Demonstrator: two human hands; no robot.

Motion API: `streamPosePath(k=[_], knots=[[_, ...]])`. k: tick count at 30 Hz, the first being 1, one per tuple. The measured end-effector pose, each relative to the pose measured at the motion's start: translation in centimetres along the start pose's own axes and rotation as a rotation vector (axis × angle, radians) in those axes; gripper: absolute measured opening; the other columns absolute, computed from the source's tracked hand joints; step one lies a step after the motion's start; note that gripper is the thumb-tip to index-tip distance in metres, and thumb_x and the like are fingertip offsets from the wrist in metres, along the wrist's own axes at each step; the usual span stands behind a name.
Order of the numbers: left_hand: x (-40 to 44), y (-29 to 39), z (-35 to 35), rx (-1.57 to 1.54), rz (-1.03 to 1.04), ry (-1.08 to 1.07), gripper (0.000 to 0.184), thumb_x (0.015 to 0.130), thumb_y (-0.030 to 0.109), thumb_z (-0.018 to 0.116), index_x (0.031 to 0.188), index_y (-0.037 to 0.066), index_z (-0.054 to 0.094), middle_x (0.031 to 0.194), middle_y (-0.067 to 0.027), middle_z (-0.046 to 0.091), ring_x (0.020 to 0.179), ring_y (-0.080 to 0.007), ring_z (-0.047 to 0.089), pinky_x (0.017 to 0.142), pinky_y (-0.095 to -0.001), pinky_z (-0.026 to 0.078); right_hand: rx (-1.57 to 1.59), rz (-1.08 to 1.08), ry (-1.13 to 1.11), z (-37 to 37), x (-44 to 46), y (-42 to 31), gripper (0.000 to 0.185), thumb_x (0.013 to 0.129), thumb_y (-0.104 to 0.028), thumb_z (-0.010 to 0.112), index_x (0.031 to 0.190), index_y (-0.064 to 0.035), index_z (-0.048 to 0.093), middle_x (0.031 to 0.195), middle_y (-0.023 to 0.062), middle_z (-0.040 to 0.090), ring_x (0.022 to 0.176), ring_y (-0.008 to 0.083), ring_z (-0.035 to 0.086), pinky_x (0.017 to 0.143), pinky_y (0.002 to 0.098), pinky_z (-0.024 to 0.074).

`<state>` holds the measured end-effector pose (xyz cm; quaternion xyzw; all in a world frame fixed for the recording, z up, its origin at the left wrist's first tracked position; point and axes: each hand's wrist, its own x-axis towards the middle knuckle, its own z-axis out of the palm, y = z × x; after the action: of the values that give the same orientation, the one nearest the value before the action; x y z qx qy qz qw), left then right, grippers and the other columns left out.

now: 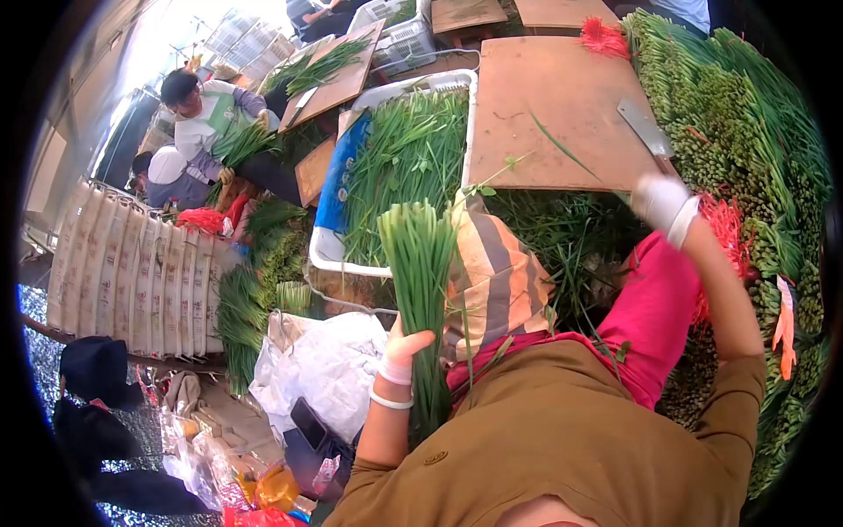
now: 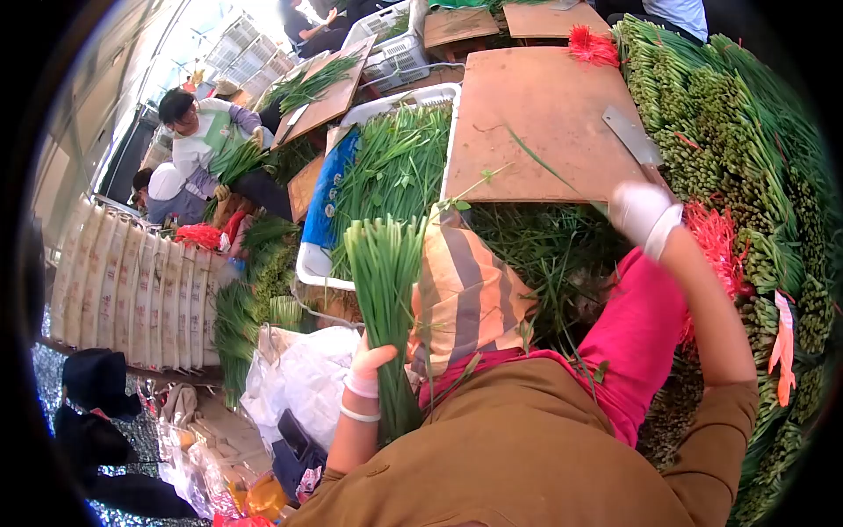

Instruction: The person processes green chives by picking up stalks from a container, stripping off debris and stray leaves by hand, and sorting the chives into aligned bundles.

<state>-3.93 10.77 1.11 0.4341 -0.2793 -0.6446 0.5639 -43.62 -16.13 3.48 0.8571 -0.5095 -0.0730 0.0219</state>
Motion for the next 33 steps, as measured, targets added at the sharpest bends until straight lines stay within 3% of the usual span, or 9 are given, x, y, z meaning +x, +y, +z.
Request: streamPosePath(k=[1, 7, 13, 16, 17, 20, 23, 27, 33], knots=[[-0.2, 0.3, 0.3, -0.057, -0.019, -0.027, 0.063, 0.064, 0.017, 0.074, 0.119, 0.000, 0.048, 0.097, -0.0076, 0.057, 0.082, -0.0182, 0.058, 0.070, -0.0288, 0.049, 0.130, -0.052, -0.220, -0.2, -1.6, -1.4, 0.014, 0.076, -0.016, 0.058, 0.085, -0.0098, 0.068, 0.083, 0.0140, 0.066, 0.079, 0.0311, 0.065, 0.071, 0.0413, 0.0518], [-0.2, -0.1, 1.1, -0.020, -0.093, -0.051, 0.064, 0.065, 0.011, 0.074, 0.122, 0.000, 0.046, 0.099, -0.0075, 0.057, 0.084, -0.0182, 0.059, 0.072, -0.0295, 0.050, 0.923, -0.291, 0.331, -1.3, -2.0, -10.0, 0.027, 0.079, -0.022, 0.067, 0.102, -0.0083, 0.065, 0.092, 0.0111, 0.064, 0.087, 0.0288, 0.062, 0.075, 0.0354, 0.0503], [0.0, 0.9, 5.8, 0.067, -0.072, -0.054, 0.063, 0.066, 0.005, 0.073, 0.123, 0.000, 0.046, 0.102, -0.0052, 0.058, 0.088, -0.0151, 0.057, 0.075, -0.0281, 0.048, 1.003, -0.465, 0.690, -7.1, -1.2, -16.5, 0.051, 0.072, -0.018, 0.072, 0.118, -0.0044, 0.056, 0.117, 0.0151, 0.057, 0.110, 0.0314, 0.053, 0.097, 0.0373, 0.0410], [0.2, 0.2, 5.0, 0.062, -0.061, -0.125, 0.063, 0.066, 0.005, 0.073, 0.123, 0.000, 0.046, 0.105, -0.0048, 0.058, 0.094, -0.0157, 0.057, 0.082, -0.0293, 0.048, 1.304, -0.444, 0.591, -5.0, 0.3, -17.5, 0.058, 0.074, -0.017, 0.072, 0.126, -0.0026, 0.050, 0.126, 0.0160, 0.052, 0.115, 0.0260, 0.051, 0.099, 0.0346, 0.0394], [0.2, -0.3, 4.3, 0.075, -0.040, -0.131, 0.063, 0.066, 0.004, 0.072, 0.123, 0.000, 0.046, 0.105, -0.0051, 0.058, 0.095, -0.0160, 0.058, 0.083, -0.0298, 0.048, 1.733, -0.269, 0.371, -5.0, 0.1, -17.2, 0.050, 0.080, -0.017, 0.069, 0.124, -0.0024, 0.052, 0.122, 0.0122, 0.056, 0.113, 0.0194, 0.053, 0.097, 0.0299, 0.0400], [-0.3, -1.0, 3.0, 0.045, -0.062, -0.096, 0.063, 0.066, 0.004, 0.072, 0.124, -0.001, 0.046, 0.109, -0.0060, 0.059, 0.098, -0.0164, 0.057, 0.087, -0.0299, 0.047, 2.023, 0.062, 0.159, -2.9, -0.1, -14.8, 0.029, 0.090, -0.014, 0.058, 0.117, -0.0030, 0.058, 0.111, 0.0026, 0.061, 0.103, 0.0101, 0.055, 0.091, 0.0249, 0.0418], [-0.6, -1.3, 3.1, -0.029, -0.108, -0.111, 0.063, 0.067, 0.003, 0.071, 0.124, -0.001, 0.046, 0.113, -0.0064, 0.058, 0.102, -0.0161, 0.056, 0.091, -0.0302, 0.044, 1.982, 0.171, 0.031, -1.5, -1.0, -14.6, 0.027, 0.091, -0.012, 0.056, 0.116, -0.0049, 0.059, 0.110, 0.0008, 0.061, 0.102, 0.0077, 0.055, 0.089, 0.0243, 0.0422], [-0.5, -1.5, 4.1, 0.211, -0.059, -0.090, 0.063, 0.070, 0.008, 0.071, 0.126, 0.000, 0.044, 0.113, -0.0090, 0.056, 0.103, -0.0198, 0.055, 0.091, -0.0324, 0.043, 1.743, -0.202, 0.341, -1.4, -0.8, -15.5, 0.034, 0.090, -0.010, 0.051, 0.124, -0.0076, 0.053, 0.126, 0.0039, 0.054, 0.116, 0.0133, 0.049, 0.096, 0.0278, 0.0369], [-0.8, -3.0, 4.2, 0.122, -0.030, -0.101, 0.062, 0.080, 0.014, 0.065, 0.133, -0.001, 0.037, 0.125, -0.0112, 0.052, 0.115, -0.0228, 0.050, 0.100, -0.0358, 0.038, 1.444, -0.341, 0.351, -3.2, -2.0, -17.0, 0.029, 0.074, -0.013, 0.070, 0.101, -0.0040, 0.064, 0.099, 0.0087, 0.062, 0.095, 0.0174, 0.059, 0.084, 0.0296, 0.0461]])
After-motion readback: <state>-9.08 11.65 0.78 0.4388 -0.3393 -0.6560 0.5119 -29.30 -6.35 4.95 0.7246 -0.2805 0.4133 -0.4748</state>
